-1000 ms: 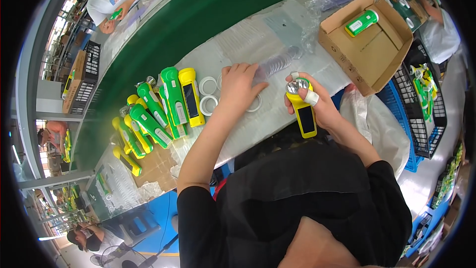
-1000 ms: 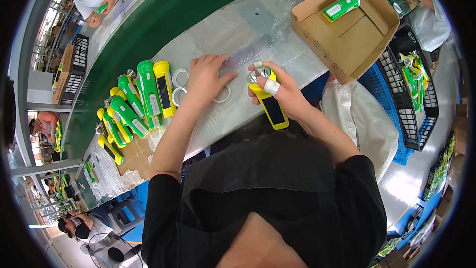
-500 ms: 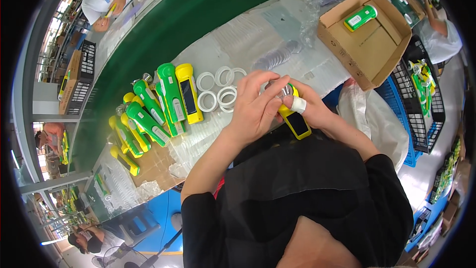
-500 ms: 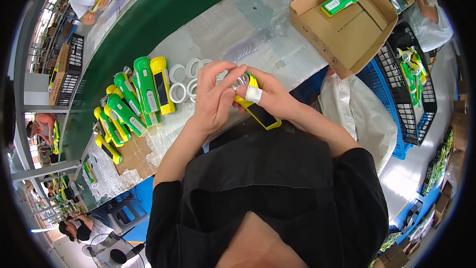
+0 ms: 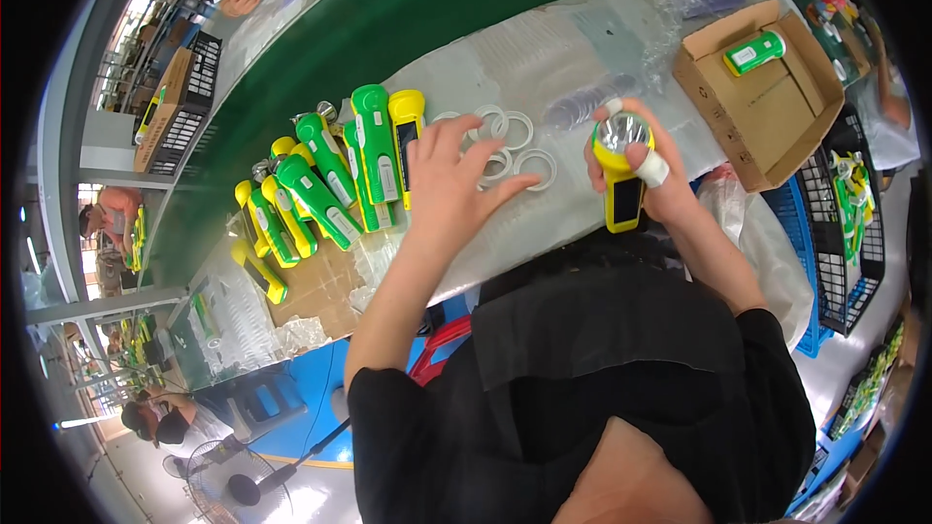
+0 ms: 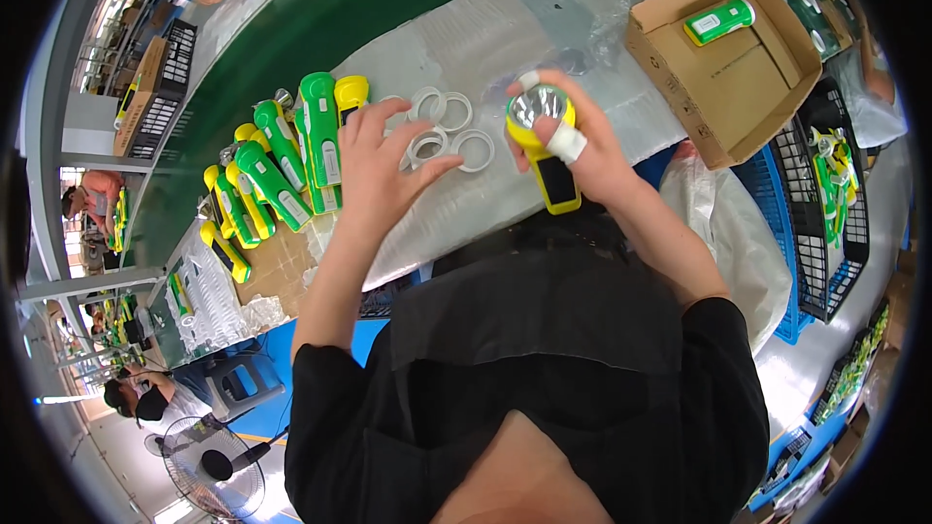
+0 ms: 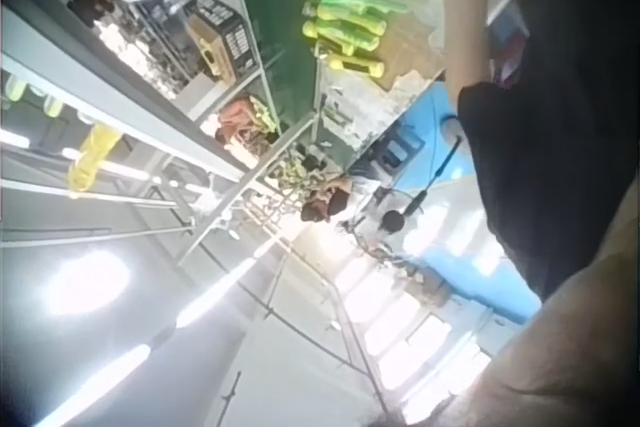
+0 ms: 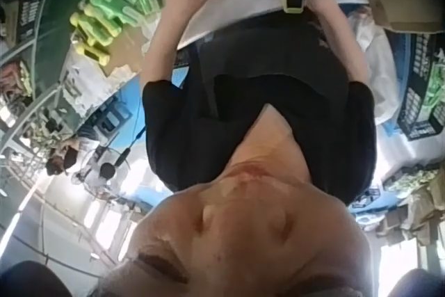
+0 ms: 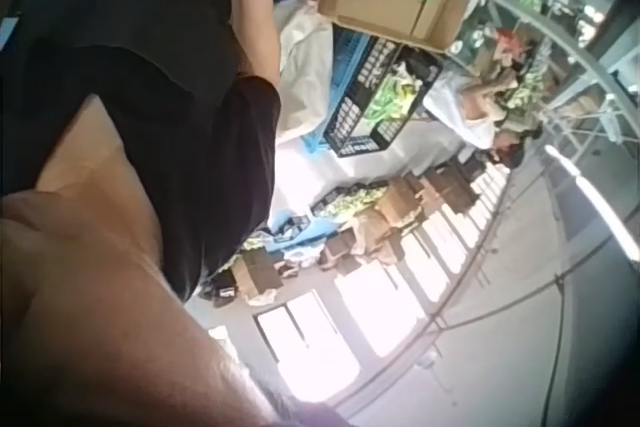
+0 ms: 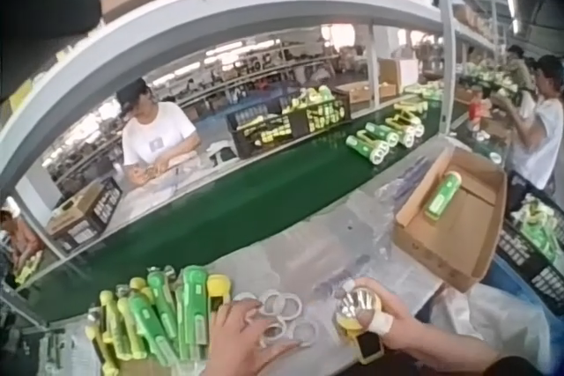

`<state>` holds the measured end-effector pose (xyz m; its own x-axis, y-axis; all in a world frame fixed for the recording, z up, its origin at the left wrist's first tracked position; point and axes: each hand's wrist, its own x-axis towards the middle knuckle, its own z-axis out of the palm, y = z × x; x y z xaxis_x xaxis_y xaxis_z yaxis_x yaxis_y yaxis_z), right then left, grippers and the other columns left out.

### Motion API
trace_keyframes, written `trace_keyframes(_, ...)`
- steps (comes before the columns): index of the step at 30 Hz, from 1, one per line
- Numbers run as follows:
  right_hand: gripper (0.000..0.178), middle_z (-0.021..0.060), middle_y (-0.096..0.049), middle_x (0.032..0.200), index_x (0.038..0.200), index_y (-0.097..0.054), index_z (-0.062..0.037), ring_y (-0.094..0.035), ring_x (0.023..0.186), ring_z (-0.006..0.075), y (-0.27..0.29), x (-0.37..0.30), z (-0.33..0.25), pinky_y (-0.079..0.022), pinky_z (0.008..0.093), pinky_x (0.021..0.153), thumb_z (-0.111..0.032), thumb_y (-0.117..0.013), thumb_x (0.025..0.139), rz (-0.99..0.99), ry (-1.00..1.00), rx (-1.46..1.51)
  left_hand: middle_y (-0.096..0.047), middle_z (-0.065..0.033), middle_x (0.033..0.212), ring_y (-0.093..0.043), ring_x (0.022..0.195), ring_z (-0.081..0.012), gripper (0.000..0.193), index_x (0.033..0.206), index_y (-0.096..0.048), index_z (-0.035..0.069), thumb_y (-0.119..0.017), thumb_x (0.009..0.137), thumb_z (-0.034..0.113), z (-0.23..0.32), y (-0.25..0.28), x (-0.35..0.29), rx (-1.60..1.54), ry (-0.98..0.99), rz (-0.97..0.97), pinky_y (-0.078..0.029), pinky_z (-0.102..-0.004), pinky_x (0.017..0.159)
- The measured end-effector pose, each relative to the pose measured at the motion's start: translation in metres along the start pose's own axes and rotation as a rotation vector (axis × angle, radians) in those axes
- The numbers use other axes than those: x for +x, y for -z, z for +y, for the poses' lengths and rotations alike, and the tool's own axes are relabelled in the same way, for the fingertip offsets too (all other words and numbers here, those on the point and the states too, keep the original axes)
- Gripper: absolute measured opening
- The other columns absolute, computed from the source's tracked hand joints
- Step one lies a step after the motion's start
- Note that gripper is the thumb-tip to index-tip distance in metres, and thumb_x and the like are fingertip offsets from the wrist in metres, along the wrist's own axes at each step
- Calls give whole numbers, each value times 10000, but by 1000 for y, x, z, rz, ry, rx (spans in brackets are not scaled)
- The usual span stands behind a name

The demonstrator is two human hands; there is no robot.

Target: The worker is assembling flashlight components, specifically attaching the reflector and lens assemblies to the main body casings on a factory assembly line.

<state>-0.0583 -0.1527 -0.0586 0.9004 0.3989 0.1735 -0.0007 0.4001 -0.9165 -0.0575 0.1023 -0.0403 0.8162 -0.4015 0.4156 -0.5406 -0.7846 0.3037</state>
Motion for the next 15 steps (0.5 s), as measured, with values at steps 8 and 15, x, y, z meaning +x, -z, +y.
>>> trace_keyframes(8,604,114,-588,854,1255,-444,-42,-576,721,167,-5,21,5,-462,297,638,-466,-668,889,101,163,-198,-584,-113,1233,-551,1136,-310,199,859,-708,49,-825,728,143,-13,-4,-7,-281,-4,64,-450,-403,911)
trace_keyframes(15,471,53,-580,1095,1302,-459,-51,-574,983,116,-4,22,11,-489,276,832,-152,-675,896,37,300,-298,-597,-119,1108,-614,900,-207,343,964,-730,52,-868,682,190,40,1,48,-584,-215,246,-500,-290,711)
